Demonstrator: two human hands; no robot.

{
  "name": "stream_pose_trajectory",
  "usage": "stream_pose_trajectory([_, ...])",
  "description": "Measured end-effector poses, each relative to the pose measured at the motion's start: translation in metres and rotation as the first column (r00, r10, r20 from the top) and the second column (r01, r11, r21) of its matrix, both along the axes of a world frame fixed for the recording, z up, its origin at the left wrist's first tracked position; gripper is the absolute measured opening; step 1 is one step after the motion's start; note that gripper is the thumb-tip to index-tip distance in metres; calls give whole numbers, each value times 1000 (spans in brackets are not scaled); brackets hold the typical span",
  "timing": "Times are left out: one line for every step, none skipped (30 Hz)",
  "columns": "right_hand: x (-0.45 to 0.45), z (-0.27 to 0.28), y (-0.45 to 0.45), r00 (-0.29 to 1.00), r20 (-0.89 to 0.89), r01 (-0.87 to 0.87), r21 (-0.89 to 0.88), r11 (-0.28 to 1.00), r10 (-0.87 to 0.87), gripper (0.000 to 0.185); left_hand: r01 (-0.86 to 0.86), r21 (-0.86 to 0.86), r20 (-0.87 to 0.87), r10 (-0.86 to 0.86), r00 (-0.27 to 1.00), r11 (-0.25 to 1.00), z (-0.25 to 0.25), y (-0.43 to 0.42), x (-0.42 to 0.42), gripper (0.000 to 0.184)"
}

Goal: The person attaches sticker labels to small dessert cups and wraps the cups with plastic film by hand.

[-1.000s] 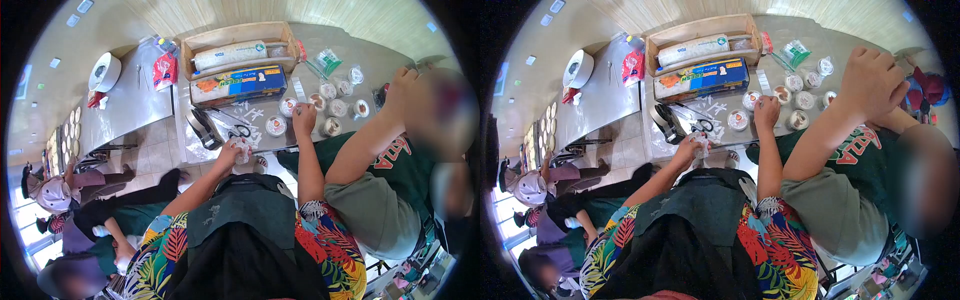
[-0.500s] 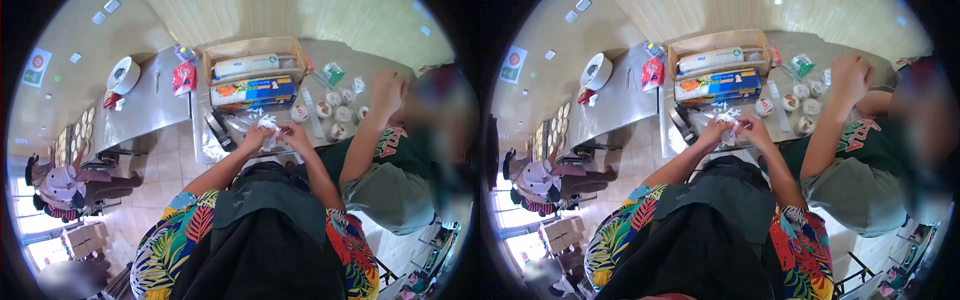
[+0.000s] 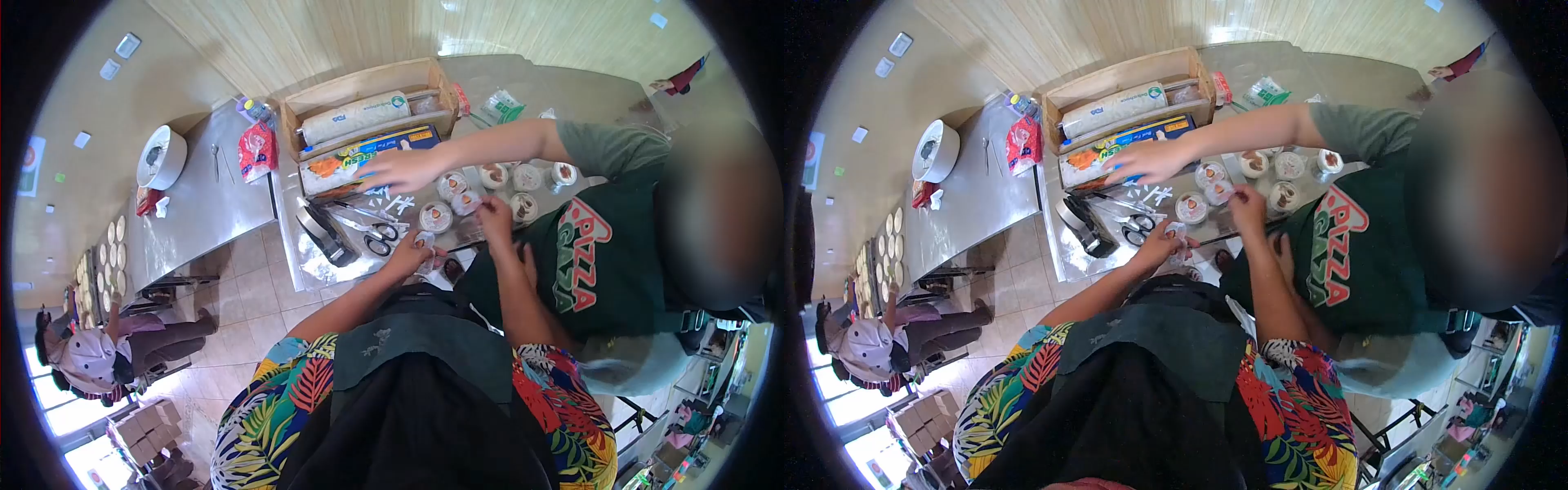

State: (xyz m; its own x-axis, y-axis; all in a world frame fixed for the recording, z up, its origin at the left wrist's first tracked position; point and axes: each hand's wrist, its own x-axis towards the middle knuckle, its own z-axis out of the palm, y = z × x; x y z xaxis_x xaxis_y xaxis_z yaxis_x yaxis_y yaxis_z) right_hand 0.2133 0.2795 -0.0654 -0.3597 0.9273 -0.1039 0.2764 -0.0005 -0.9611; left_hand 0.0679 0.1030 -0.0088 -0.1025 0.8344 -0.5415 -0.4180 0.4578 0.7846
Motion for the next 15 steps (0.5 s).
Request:
stream_pose_trajectory([1, -4, 14, 999, 11, 32, 52, 998, -33, 18, -2, -7, 2, 2, 1000, 1000, -1, -4, -3, 63])
stream_pose_trajectory([4, -7, 29, 999, 15, 27, 47, 999, -28, 18, -44, -40, -3, 44, 999, 998, -1, -8, -5, 64])
stream_pose_trajectory([6, -5, 41, 993, 63, 97, 110, 989, -104, 20, -88, -73, -8, 87, 996, 993, -2, -12, -8, 64])
stream_pose_trajectory([7, -6, 52, 978, 107, 159, 175, 972, -180, 23, -63, -69, 4, 63, 998, 996, -6, -17, -12, 61])
stream_pose_trajectory([5, -9, 62, 979, 114, 148, 173, 974, -169, 23, -73, -73, 10, 74, 997, 995, -11, -23, -15, 61])
stream_pose_trajectory([3, -17, 73, 925, 271, 189, 281, 941, -266, 24, -92, -81, 60, 97, 994, 992, -11, -28, -17, 60])
stream_pose_trajectory([-4, -29, 84, 838, 404, 206, 391, 897, -368, 26, -111, -91, 106, 121, 987, 990, -11, -34, -20, 58])
stream_pose_trajectory([-21, -60, 105, 840, 410, 192, 390, 901, -356, 26, -100, -71, 169, 111, 979, 992, -20, -41, -23, 51])
stream_pose_trajectory([-44, -104, 131, 770, 27, 428, 719, 548, -637, 22, -113, -72, 175, 124, 977, 991, -14, -46, -21, 51])
stream_pose_trajectory([-48, -104, 131, 779, 29, 418, 721, 553, -627, 22, -175, -127, 163, 194, 967, 976, -1, -50, -19, 46])
stream_pose_trajectory([-53, -102, 132, 772, -40, 444, 748, 493, -635, 21, -235, -178, 145, 261, 954, 956, 6, -54, -19, 41])
stream_pose_trajectory([-57, -100, 131, 762, -110, 473, 768, 432, -638, 20, -224, -135, 143, 243, 959, 965, 0, -61, -23, 35])
stream_pose_trajectory([-60, -98, 128, 750, -179, 501, 782, 370, -637, 20, -235, -132, 142, 253, 957, 963, -3, -67, -27, 35])
stream_pose_trajectory([-62, -96, 124, 734, -247, 530, 790, 307, -633, 20, -231, -110, 111, 242, 964, 967, -6, -73, -30, 33])
stream_pose_trajectory([-63, -94, 119, 717, -312, 558, 793, 245, -624, 19, -226, -89, 80, 233, 969, 970, -7, -78, -32, 32])
